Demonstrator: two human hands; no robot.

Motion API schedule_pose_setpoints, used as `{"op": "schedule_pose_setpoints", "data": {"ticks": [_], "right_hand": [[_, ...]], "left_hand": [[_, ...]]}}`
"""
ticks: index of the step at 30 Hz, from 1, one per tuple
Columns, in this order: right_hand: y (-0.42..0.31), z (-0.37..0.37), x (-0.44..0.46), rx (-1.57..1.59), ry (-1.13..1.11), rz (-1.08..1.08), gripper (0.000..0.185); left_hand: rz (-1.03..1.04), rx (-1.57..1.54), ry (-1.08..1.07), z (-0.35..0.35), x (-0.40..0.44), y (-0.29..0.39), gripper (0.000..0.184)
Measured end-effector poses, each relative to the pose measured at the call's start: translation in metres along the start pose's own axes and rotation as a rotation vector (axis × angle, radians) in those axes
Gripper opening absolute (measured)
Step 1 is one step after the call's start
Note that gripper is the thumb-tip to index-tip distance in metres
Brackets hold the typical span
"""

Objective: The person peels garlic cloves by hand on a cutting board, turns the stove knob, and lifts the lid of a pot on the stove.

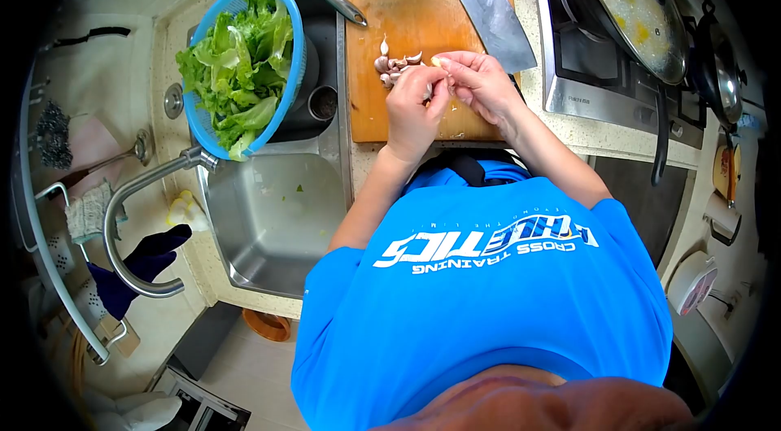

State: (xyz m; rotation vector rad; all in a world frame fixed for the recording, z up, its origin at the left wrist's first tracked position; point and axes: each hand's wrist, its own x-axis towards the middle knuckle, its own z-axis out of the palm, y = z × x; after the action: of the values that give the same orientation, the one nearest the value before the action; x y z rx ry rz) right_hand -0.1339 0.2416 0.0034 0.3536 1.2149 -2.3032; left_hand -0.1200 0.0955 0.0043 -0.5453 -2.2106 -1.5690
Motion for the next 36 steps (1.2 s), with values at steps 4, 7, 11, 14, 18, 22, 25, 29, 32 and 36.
{"op": "schedule_pose_setpoints", "data": {"ticks": [4, 7, 11, 14, 18, 22, 25, 29, 32, 36], "right_hand": [[-0.007, 0.004, -0.004, -0.324, 0.13, -0.126, 0.017], [-0.004, 0.002, -0.004, -0.482, 0.095, -0.254, 0.016], [-0.003, -0.003, -0.002, -0.676, 0.039, -0.375, 0.016], [-0.009, 0.007, -0.009, -0.919, 0.119, -0.43, 0.014], [-0.014, 0.017, -0.014, -0.985, 0.119, -0.472, 0.012], [-0.011, 0.015, -0.012, -0.919, 0.13, -0.457, 0.01], [-0.008, 0.014, -0.01, -0.854, 0.143, -0.435, 0.009], [0.004, -0.001, -0.002, -0.615, 0.087, -0.387, 0.009], [-0.001, 0.007, -0.005, -0.425, -0.036, -0.37, 0.009], [-0.011, 0.006, -0.011, -0.397, -0.112, -0.213, 0.009]], "left_hand": [[-0.314, -0.286, 0.002, -0.002, -0.003, -0.008, 0.013], [-0.55, -0.508, 0.051, -0.003, -0.002, -0.01, 0.011], [-0.583, -0.605, 0.055, -0.003, -0.002, -0.01, 0.011], [-0.557, -0.625, 0.101, 0.001, -0.003, -0.009, 0.011], [-0.614, -0.747, 0.148, 0.0, -0.001, -0.006, 0.012], [-0.66, -0.882, 0.141, 0.0, -0.004, -0.008, 0.012], [-0.702, -0.969, 0.152, 0.002, -0.007, -0.01, 0.013], [-0.83, -1.204, 0.107, -0.001, -0.006, -0.008, 0.016], [-0.931, -1.389, 0.024, -0.007, -0.003, -0.013, 0.02], [-0.933, -1.387, -0.013, -0.007, -0.001, -0.01, 0.023]]}}
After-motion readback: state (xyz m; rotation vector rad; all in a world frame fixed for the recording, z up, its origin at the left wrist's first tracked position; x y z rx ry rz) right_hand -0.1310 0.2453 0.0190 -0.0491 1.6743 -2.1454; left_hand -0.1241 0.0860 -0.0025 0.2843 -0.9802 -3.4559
